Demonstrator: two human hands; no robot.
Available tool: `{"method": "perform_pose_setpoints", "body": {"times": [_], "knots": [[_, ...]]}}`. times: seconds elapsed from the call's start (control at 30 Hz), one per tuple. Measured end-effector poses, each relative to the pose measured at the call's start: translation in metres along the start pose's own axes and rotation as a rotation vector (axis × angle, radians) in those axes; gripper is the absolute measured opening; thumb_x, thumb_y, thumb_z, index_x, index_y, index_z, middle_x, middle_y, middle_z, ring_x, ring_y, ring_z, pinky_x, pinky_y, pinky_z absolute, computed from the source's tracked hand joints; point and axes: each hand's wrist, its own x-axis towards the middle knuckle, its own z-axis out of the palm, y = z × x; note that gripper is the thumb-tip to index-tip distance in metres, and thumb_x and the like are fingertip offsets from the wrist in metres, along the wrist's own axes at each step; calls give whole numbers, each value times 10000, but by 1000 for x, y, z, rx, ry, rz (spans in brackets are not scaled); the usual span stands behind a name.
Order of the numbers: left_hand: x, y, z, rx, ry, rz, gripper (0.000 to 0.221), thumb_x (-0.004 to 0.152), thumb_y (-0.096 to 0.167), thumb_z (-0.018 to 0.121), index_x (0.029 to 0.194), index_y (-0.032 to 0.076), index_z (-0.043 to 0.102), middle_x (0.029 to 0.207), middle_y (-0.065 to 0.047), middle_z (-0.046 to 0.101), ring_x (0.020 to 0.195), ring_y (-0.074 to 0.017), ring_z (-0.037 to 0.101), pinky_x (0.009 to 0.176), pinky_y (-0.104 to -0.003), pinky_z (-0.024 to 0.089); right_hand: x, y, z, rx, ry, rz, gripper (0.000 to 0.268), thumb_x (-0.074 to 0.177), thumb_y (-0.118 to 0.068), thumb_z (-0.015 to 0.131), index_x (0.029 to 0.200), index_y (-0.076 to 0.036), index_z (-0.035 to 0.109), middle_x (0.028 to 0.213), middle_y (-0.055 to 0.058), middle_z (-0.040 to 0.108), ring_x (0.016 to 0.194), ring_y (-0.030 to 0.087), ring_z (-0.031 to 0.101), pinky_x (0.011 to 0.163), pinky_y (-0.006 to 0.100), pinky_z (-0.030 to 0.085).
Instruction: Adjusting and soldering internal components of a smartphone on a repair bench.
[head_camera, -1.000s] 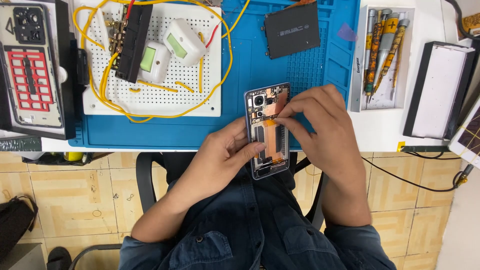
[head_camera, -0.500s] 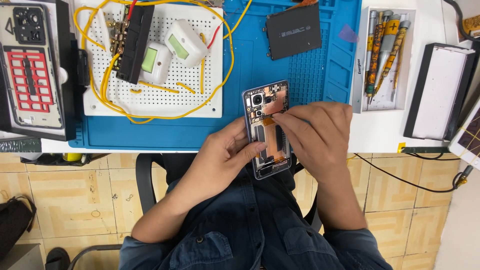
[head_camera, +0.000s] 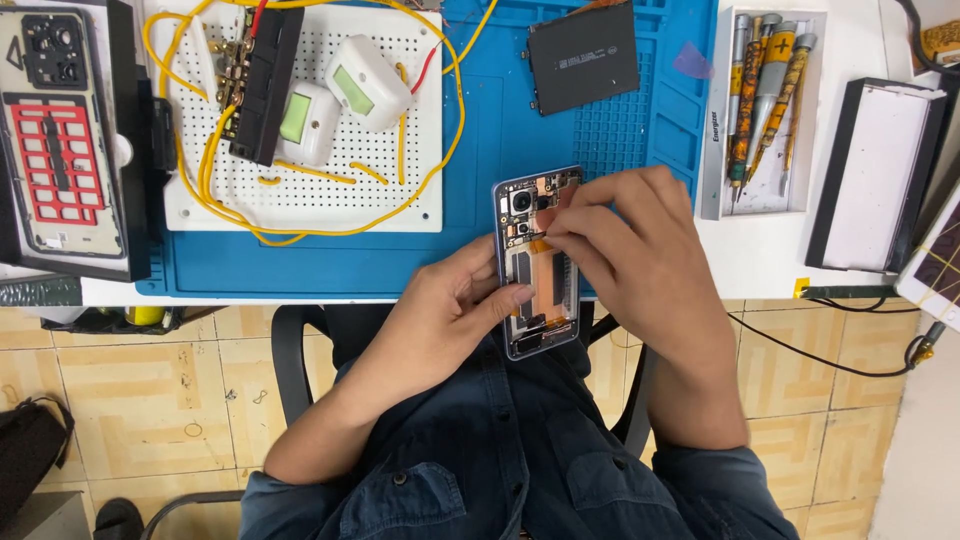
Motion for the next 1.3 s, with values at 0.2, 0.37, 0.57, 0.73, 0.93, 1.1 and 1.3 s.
{"method": "perform_pose_setpoints", "body": {"times": [0.2, 0.37, 0.57, 0.73, 0.93, 1.1, 1.3], "knots": [[1, 4, 3, -44, -32, -1, 501, 1111, 114, 629, 1602, 58, 548, 1453, -70, 744, 1359, -164, 711, 1197, -331, 593, 6, 3, -10, 151, -157, 48, 77, 1151, -82, 715, 1178, -62, 646, 1195, 112, 633, 1122, 315, 591, 958, 441, 416], [5, 11, 15, 18, 92, -48, 529, 1079, 90, 642, 1599, 47, 552, 1415, -107, 787, 1317, -135, 704, 1105, -296, 608, -9, 1, -7, 225, -65, 34, 94, 1150, -117, 713, 1129, -78, 629, 1172, 85, 661, 1056, 303, 573, 902, 433, 428], [9, 14, 15, 87, 130, -105, 653, 1094, 139, 610, 1707, 80, 395, 1384, -87, 805, 1247, -118, 743, 1022, -270, 629, -38, 18, 2, 58, 70, 119, 351, 1177, -126, 772, 1511, -81, 675, 1284, 133, 678, 1129, 307, 636, 964, 460, 455], [15, 19, 16, 470, 196, -99, 707, 1080, 166, 643, 1734, 146, 374, 1327, -25, 608, 1157, -109, 668, 730, -230, 623, -50, 2, 19, -90, 93, 72, 387, 1211, -99, 704, 1594, -141, 658, 1328, 97, 699, 1072, 319, 605, 894, 428, 444], [11, 9, 28, 891, 314, 35, 654, 1143, 192, 644, 1732, 38, 405, 1066, -77, 544, 890, -190, 632, 676, -373, 547, -59, -1, 40, -150, 82, 82, 469, 1231, -65, 587, 1690, -133, 517, 1401, 124, 691, 1081, 330, 643, 878, 452, 450], [9, 4, 43, 1125, 399, 244, 627, 1148, 131, 725, 1685, -65, 467, 1164, -181, 562, 1060, -344, 635, 891, -485, 525, -59, -2, 40, -135, 54, 165, 578, 1239, -30, 618, 1756, -164, 395, 1452, 105, 693, 1126, 326, 630, 873, 447, 413], [-1, 17, 46, 1119, 502, 210, 668, 1104, 98, 815, 1690, 33, 502, 1332, -195, 548, 808, -180, 607, 787, -389, 629, -59, 0, 30, -110, 10, 165, 489, 1188, -79, 686, 1641, -199, 545, 1481, 101, 678, 1159, 342, 666, 832, 459, 435]]}}
